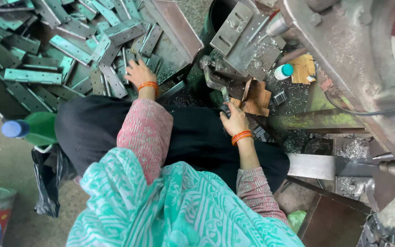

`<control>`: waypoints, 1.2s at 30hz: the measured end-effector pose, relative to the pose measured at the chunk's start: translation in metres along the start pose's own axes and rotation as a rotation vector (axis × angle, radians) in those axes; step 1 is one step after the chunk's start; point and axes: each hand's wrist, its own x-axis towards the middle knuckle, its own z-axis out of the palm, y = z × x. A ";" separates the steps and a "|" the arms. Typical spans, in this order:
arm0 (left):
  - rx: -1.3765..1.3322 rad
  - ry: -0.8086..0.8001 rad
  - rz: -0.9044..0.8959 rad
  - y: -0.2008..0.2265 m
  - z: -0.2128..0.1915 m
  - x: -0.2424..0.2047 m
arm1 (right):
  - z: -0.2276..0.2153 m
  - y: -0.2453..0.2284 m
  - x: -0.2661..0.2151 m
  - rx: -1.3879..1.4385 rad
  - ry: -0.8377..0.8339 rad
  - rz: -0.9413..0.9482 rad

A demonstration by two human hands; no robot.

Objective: The person sits on the floor and repeatedly places metal brackets into a punching machine, operates the lever to punch holes, and returns the finished pieces to a bin. The person handles the brackets one at a time and uses a lever to activate the machine.

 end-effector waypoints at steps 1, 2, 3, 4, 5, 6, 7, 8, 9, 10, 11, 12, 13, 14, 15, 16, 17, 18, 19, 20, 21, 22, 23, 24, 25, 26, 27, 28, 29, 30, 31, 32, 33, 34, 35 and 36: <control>-0.037 0.006 -0.013 -0.003 -0.002 0.003 | 0.001 0.001 0.000 0.012 0.005 0.009; -0.073 0.014 -0.032 -0.005 -0.005 0.005 | 0.002 0.001 0.001 0.023 0.005 0.013; -0.097 -0.041 -0.055 -0.007 -0.008 0.007 | 0.003 0.001 0.000 0.034 0.005 0.016; -0.122 -0.094 -0.080 -0.009 -0.012 0.011 | 0.003 0.000 0.001 0.037 -0.003 0.030; -0.146 -0.148 -0.104 -0.010 -0.015 0.013 | 0.004 0.000 0.000 0.039 -0.011 0.043; -0.132 -0.155 -0.087 -0.009 -0.016 0.014 | 0.004 -0.001 0.000 0.043 -0.019 0.057; -0.118 -0.163 -0.069 -0.008 -0.016 0.014 | 0.003 0.000 0.001 0.037 -0.011 0.040; -0.101 -0.172 -0.049 -0.007 -0.015 0.012 | 0.002 0.001 0.000 0.033 -0.002 0.027; -0.083 -0.117 -0.001 -0.005 -0.012 0.008 | 0.002 0.001 0.000 0.029 0.007 0.014; -0.064 -0.062 0.053 -0.003 -0.009 0.003 | 0.004 0.001 -0.001 0.029 0.009 0.013; -0.045 -0.007 0.107 -0.003 -0.006 0.000 | 0.005 0.000 -0.001 0.030 0.012 0.012; -0.049 -0.024 0.098 0.001 -0.003 -0.001 | 0.005 0.000 -0.002 0.030 0.025 0.021; -0.052 -0.041 0.088 0.003 -0.001 -0.003 | 0.005 0.001 -0.002 0.016 0.007 0.043; -0.053 -0.059 0.083 0.004 0.002 -0.005 | 0.005 0.000 -0.002 0.004 -0.010 0.069; -0.034 -0.009 0.125 0.004 0.003 -0.006 | 0.005 0.000 -0.002 -0.006 -0.028 0.096; -0.015 0.042 0.165 0.002 0.002 -0.004 | 0.005 -0.001 -0.002 -0.013 -0.030 0.105; -0.012 0.052 0.175 0.002 0.000 -0.004 | 0.006 -0.002 -0.002 -0.020 -0.033 0.115; -0.012 0.063 0.180 0.002 0.000 -0.003 | 0.005 -0.002 -0.002 -0.030 -0.037 0.121; -0.012 0.073 0.186 0.004 -0.001 -0.002 | 0.005 -0.001 -0.002 -0.023 -0.037 0.135; -0.041 0.009 0.136 0.004 -0.003 0.000 | 0.005 -0.002 -0.002 -0.016 -0.043 0.144; -0.067 -0.055 0.087 0.005 -0.006 0.002 | 0.006 -0.002 -0.002 -0.009 -0.049 0.153; -0.093 -0.118 0.033 0.004 -0.009 0.004 | 0.007 -0.003 -0.002 0.001 -0.038 0.142; -0.111 -0.122 -0.003 0.003 -0.013 0.007 | 0.007 -0.003 -0.003 0.011 -0.028 0.131; -0.131 -0.125 -0.037 0.003 -0.017 0.011 | 0.007 -0.004 -0.002 0.020 -0.014 0.121; -0.151 -0.130 -0.070 0.003 -0.021 0.015 | 0.008 -0.004 -0.001 0.023 -0.016 0.123; -0.179 -0.093 -0.080 0.004 -0.024 0.017 | 0.008 -0.003 -0.001 0.025 -0.014 0.133; -0.208 -0.058 -0.091 0.004 -0.027 0.019 | 0.009 -0.003 -0.002 0.027 -0.012 0.144; -0.238 -0.024 -0.106 0.005 -0.029 0.020 | 0.010 -0.002 -0.002 0.037 -0.002 0.146; -0.261 -0.034 -0.114 0.006 -0.030 0.021 | 0.010 -0.002 -0.003 0.048 0.009 0.148; -0.285 -0.042 -0.130 0.005 -0.032 0.021 | 0.011 -0.002 -0.002 0.055 0.015 0.142; -0.308 -0.051 -0.147 0.004 -0.033 0.019 | 0.011 -0.001 -0.003 0.061 0.018 0.146; -0.333 -0.042 -0.126 0.002 -0.035 0.016 | 0.011 -0.001 -0.003 0.066 0.018 0.145; -0.359 -0.035 -0.104 0.003 -0.036 0.017 | 0.013 -0.002 -0.002 0.071 0.017 0.144; -0.383 -0.028 -0.086 0.006 -0.036 0.018 | 0.014 -0.003 -0.001 0.063 0.018 0.150; -0.346 -0.094 -0.097 0.007 -0.037 0.017 | 0.014 -0.001 -0.001 0.056 0.018 0.155; -0.305 -0.158 -0.114 0.005 -0.038 0.016 | 0.015 -0.001 -0.001 0.049 0.015 0.157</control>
